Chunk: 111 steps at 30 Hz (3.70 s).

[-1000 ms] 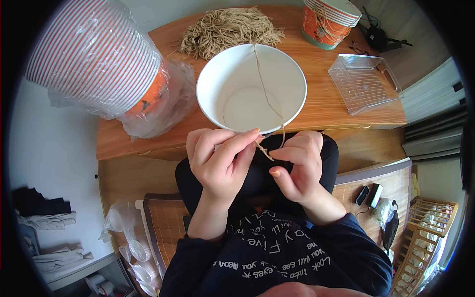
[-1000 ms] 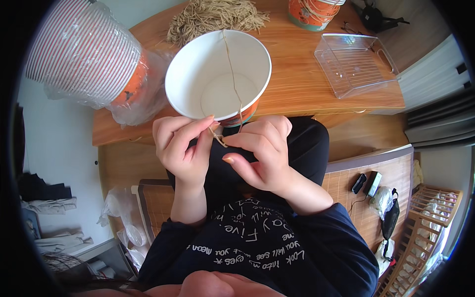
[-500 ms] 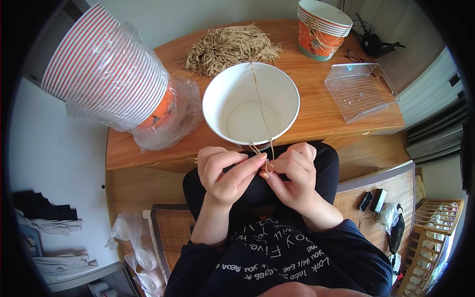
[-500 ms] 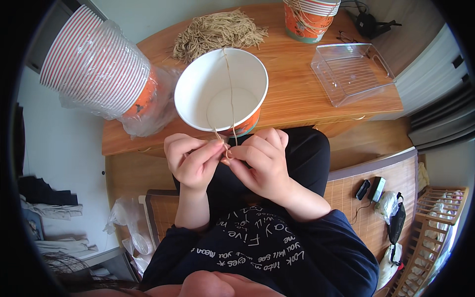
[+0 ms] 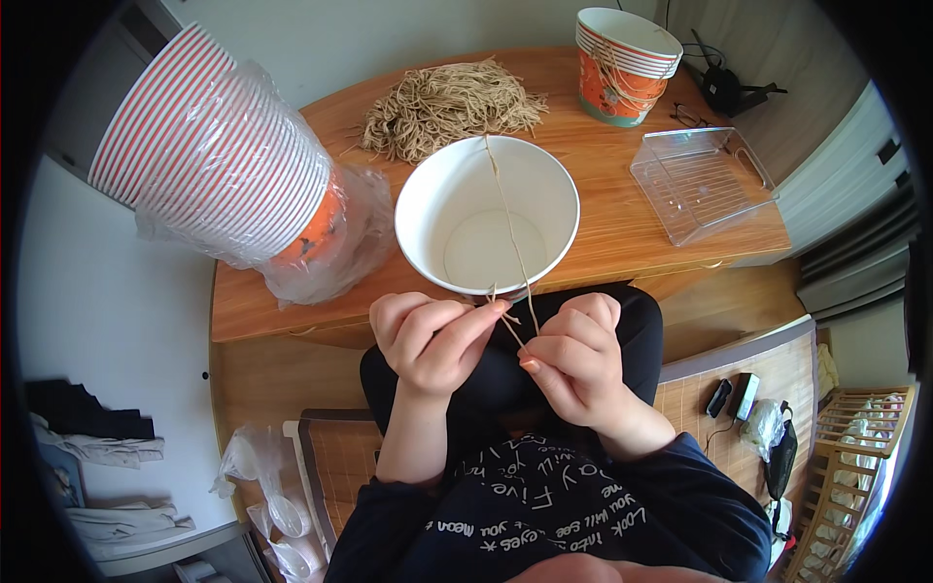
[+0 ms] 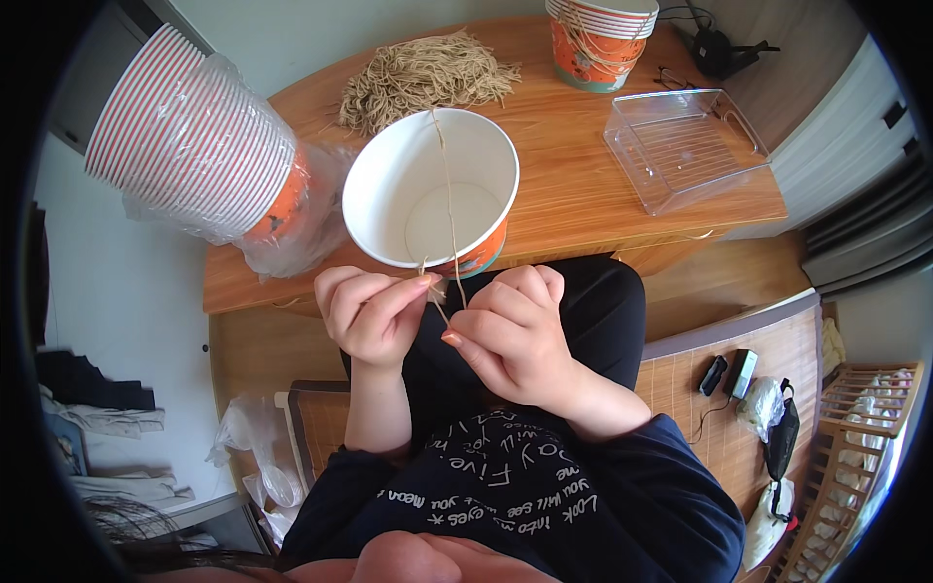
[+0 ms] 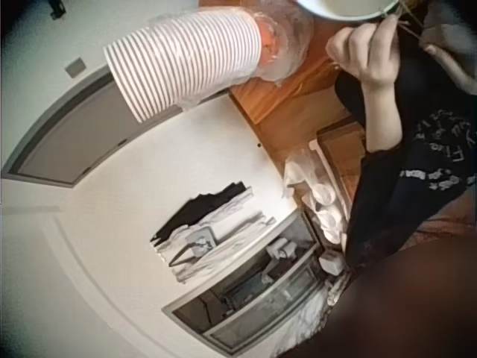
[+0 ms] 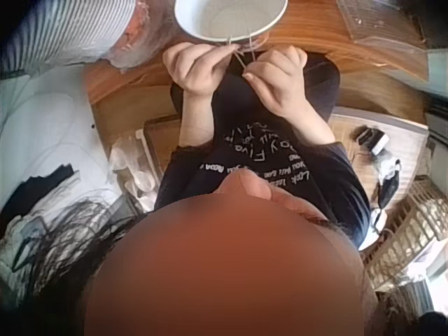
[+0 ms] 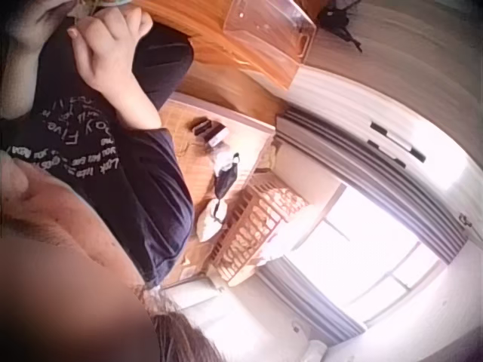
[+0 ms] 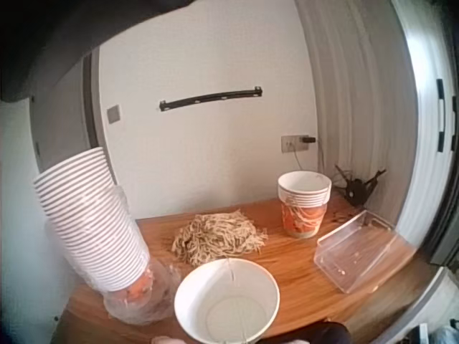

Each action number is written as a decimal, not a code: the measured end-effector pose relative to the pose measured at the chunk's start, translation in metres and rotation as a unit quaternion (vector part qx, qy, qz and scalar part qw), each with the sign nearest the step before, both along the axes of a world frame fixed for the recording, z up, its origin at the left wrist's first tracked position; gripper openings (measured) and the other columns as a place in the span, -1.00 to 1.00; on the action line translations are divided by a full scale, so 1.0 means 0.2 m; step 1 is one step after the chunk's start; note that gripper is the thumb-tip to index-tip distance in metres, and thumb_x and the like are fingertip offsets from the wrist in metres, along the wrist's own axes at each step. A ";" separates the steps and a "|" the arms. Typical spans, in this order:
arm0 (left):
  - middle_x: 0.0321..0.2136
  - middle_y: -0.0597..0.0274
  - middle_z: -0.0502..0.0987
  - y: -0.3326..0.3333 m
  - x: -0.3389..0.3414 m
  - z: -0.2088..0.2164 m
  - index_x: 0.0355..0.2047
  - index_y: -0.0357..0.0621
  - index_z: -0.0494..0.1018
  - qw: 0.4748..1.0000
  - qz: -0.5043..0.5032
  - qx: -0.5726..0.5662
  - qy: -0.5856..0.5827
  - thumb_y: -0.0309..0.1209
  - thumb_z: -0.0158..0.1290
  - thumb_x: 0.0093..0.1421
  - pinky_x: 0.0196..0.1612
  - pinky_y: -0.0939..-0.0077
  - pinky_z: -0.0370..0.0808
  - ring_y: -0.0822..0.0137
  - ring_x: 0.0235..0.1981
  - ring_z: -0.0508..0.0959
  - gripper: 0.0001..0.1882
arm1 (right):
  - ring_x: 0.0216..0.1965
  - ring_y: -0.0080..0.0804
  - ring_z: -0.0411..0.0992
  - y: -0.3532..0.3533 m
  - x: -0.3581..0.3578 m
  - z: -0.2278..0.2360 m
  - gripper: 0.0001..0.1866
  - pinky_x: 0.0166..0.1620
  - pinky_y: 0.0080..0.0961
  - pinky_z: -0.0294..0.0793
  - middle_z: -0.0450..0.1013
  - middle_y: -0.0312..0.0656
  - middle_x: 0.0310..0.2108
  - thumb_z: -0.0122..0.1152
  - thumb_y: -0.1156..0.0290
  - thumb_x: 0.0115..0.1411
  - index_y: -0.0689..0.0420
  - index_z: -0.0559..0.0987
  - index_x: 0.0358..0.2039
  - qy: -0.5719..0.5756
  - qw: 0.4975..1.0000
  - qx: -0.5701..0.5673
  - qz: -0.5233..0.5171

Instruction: Attaching rubber bands to the rims of paper buckets.

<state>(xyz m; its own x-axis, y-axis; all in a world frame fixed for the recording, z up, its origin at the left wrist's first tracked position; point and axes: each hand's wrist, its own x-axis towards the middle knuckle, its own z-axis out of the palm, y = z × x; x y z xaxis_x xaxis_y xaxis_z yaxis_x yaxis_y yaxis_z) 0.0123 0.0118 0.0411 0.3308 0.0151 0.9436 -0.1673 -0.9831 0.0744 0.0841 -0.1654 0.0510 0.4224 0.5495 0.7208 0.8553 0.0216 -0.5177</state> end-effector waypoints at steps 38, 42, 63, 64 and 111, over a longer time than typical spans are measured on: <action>-0.37 0.58 0.47 0.03 -0.03 -0.04 -0.38 0.19 0.65 0.997 -0.052 0.038 0.053 -0.41 0.41 -0.07 -0.25 0.43 0.38 0.40 -0.33 0.47 -0.77 | 0.15 -0.31 0.42 0.10 0.65 0.06 -0.29 -0.03 -0.31 0.56 0.40 -0.14 0.20 0.01 0.05 0.36 0.19 0.19 0.40 0.543 0.818 -0.074 0.173; -0.35 0.38 0.45 0.09 -0.13 -0.23 -0.36 0.07 0.61 0.993 -0.101 -0.009 0.068 -0.49 0.38 -0.10 -0.22 0.38 0.44 0.24 -0.29 0.47 -0.73 | 0.01 -0.36 0.53 0.11 0.71 0.13 -0.34 -0.14 -0.45 0.63 0.46 -0.13 0.12 0.10 0.29 0.35 0.31 0.19 0.37 0.552 0.820 -0.013 0.154; 0.15 -0.06 0.18 0.26 -0.10 -0.52 0.27 -0.15 0.04 0.976 -0.039 -0.204 0.066 -0.11 0.48 -0.10 0.15 0.08 0.33 -0.04 0.15 0.28 0.08 | -0.36 -0.58 0.42 0.09 0.95 0.23 -0.60 -0.29 -0.56 0.45 0.51 -0.35 -0.40 0.14 0.02 0.33 0.10 0.66 -0.11 0.405 0.874 -0.261 0.056; 0.19 -0.03 0.15 0.27 -0.10 -0.50 0.31 -0.15 0.00 0.977 -0.037 -0.204 0.054 -0.10 0.48 -0.10 0.14 0.17 0.38 0.01 0.21 0.26 0.12 | -0.36 -0.57 0.43 0.07 1.02 0.31 -0.60 -0.29 -0.54 0.46 0.53 -0.36 -0.38 0.18 0.01 0.31 0.09 0.67 -0.15 0.402 0.868 -0.291 0.005; -0.09 -0.05 0.50 0.23 -0.03 -0.56 0.02 -0.30 0.35 0.963 0.044 -0.214 0.157 0.06 0.51 -0.26 0.03 0.03 0.29 -0.11 -0.05 0.45 -0.03 | 0.02 -0.12 0.51 -0.16 2.28 0.25 -0.49 0.11 -0.35 0.44 0.53 0.07 0.00 0.04 0.67 0.14 0.26 0.47 0.16 0.123 0.972 -0.075 -0.186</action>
